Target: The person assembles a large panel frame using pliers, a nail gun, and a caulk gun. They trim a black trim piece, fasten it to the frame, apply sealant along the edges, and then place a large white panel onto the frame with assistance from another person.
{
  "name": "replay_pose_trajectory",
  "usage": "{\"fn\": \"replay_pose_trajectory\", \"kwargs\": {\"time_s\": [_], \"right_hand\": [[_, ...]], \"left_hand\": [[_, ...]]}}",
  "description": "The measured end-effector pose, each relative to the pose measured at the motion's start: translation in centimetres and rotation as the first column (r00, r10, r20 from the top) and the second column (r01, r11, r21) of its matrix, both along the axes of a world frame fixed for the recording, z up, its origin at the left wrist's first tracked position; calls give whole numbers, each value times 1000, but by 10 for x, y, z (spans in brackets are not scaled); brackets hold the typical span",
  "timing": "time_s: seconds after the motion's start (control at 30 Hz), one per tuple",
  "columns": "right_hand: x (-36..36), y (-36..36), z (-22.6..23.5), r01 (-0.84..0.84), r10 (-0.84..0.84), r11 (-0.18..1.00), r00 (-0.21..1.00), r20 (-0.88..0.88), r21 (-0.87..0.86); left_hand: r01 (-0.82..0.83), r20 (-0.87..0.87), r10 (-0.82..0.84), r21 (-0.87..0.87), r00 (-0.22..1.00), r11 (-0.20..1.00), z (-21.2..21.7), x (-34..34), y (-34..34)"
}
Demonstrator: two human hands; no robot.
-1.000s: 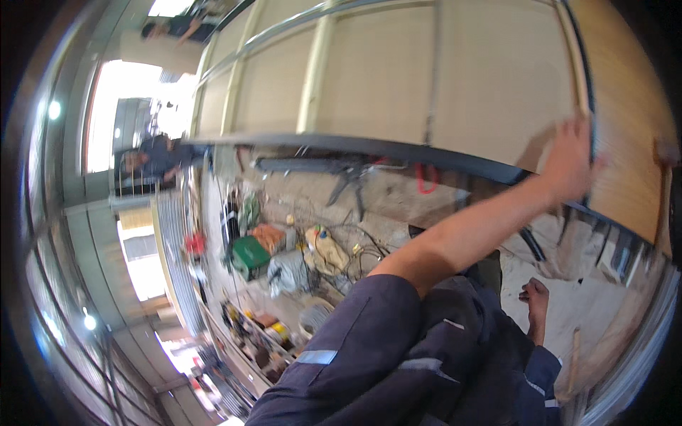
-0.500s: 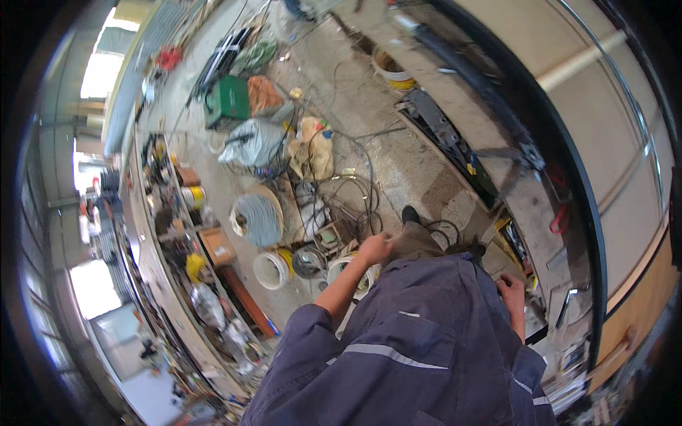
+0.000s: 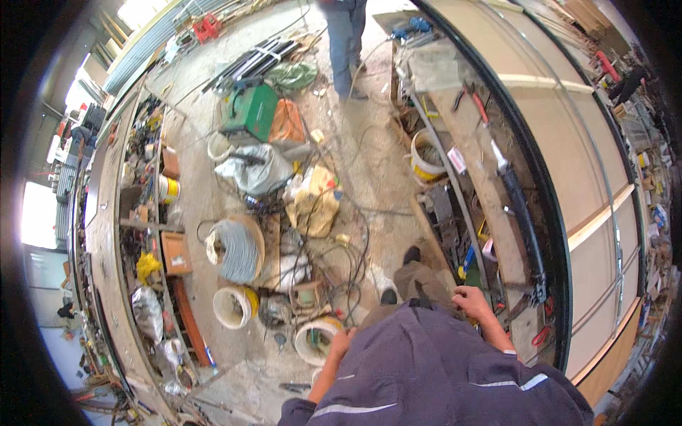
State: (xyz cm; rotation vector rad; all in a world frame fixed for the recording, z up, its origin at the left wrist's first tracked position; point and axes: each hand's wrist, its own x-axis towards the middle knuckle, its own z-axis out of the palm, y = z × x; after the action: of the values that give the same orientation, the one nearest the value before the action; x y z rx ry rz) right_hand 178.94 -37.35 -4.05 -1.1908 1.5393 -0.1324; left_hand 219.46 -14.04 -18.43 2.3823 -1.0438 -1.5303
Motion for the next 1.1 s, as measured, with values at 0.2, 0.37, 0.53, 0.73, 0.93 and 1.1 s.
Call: {"fn": "replay_pose_trajectory", "kwargs": {"time_s": [0.2,0.37,0.53,0.73,0.93,1.1], "right_hand": [[64,-116,-28,-125,130,988,990,53,-88],[98,-221,-55,-99,105,993,991,86,-66],[131,-334,-28,-180,183,973,983,4,-145],[175,-461,19,24,14,968,989,149,-250],[215,-552,55,334,-294,915,936,194,-227],[225,-605,69,701,-623,689,703,345,-185]], "left_hand": [[-84,-60,81,-58,995,995,-30,32,-64],[-131,-41,128,-83,991,988,1,80,-161],[-93,-68,73,-357,995,930,113,117,-440],[-411,-708,-26,-439,706,799,252,78,-709],[-416,-975,6,-90,224,905,237,57,-844],[-118,-989,150,150,-10,982,231,59,-888]]}}
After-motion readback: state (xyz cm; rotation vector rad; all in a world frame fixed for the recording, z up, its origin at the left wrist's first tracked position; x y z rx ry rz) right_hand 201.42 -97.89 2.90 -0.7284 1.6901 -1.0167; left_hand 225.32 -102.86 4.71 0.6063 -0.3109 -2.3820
